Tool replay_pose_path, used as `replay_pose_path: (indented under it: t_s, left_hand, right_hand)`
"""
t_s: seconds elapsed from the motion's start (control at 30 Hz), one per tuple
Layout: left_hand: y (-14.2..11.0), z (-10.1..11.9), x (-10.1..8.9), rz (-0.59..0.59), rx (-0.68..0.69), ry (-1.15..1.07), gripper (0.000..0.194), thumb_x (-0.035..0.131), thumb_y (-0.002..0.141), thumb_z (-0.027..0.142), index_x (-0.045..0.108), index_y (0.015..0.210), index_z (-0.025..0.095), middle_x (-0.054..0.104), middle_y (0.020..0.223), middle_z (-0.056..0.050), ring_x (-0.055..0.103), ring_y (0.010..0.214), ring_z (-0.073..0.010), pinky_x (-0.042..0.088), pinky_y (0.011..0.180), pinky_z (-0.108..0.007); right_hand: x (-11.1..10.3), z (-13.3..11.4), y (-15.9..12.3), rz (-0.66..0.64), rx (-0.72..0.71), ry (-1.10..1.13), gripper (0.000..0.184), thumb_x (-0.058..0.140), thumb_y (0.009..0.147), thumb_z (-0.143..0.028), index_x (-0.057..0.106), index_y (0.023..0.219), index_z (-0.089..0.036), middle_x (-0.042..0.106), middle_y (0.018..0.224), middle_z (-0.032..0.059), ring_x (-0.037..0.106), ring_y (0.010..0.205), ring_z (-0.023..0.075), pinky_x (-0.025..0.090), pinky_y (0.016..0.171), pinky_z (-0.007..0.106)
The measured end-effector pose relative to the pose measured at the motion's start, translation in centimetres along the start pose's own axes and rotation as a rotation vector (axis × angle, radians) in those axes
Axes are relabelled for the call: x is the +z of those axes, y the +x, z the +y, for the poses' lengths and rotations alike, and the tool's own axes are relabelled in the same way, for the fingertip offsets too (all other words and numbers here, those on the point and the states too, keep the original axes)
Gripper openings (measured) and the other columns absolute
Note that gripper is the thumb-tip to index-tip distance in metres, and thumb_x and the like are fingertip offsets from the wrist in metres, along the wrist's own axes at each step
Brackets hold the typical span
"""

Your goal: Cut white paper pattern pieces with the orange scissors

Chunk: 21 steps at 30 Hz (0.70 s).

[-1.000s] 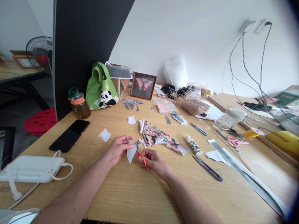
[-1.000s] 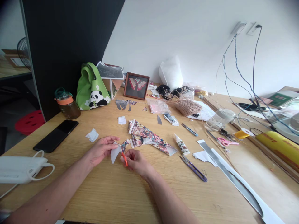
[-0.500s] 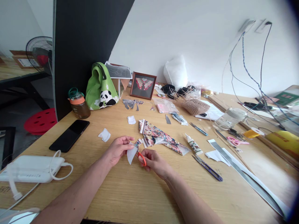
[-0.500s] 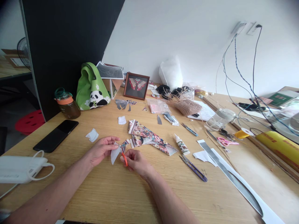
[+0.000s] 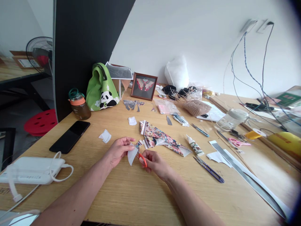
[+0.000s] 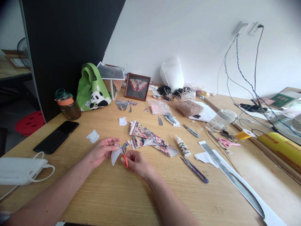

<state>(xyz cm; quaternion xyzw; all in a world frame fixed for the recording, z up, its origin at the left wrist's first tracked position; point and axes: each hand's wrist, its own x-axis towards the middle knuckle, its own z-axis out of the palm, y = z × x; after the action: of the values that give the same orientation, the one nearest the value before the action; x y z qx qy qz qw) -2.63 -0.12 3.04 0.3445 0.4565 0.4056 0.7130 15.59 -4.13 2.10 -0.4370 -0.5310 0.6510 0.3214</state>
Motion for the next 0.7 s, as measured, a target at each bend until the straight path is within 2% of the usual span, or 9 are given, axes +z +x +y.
replay_pose_path:
  t_s: [0.47,0.7]
  left_hand:
    - [-0.15,0.29,0.15,0.016,0.008,0.004,0.041,0.081,0.052,0.017,0.066,0.090,0.013,0.065,0.071,-0.001,0.059,0.059,-0.0115,0.044,0.057,-0.024]
    - [-0.29,0.29,0.06,-0.030,0.026,0.011,0.044,0.080,0.054,0.019,0.065,0.095,0.013,0.066,0.074,-0.002,0.060,0.062,-0.0124,0.044,0.057,-0.024]
  right_hand:
    - [-0.22,0.36,0.17,0.053,0.020,0.005,0.046,0.071,0.067,-0.057,0.048,0.067,-0.017,0.050,0.055,-0.0050,0.036,0.043,0.0053,0.023,0.041,0.021]
    - [-0.15,-0.04,0.29,0.108,-0.023,0.050,0.046,0.071,0.067,-0.057,0.048,0.067,-0.017,0.048,0.058,-0.0047,0.036,0.045,0.0055,0.025,0.041,0.020]
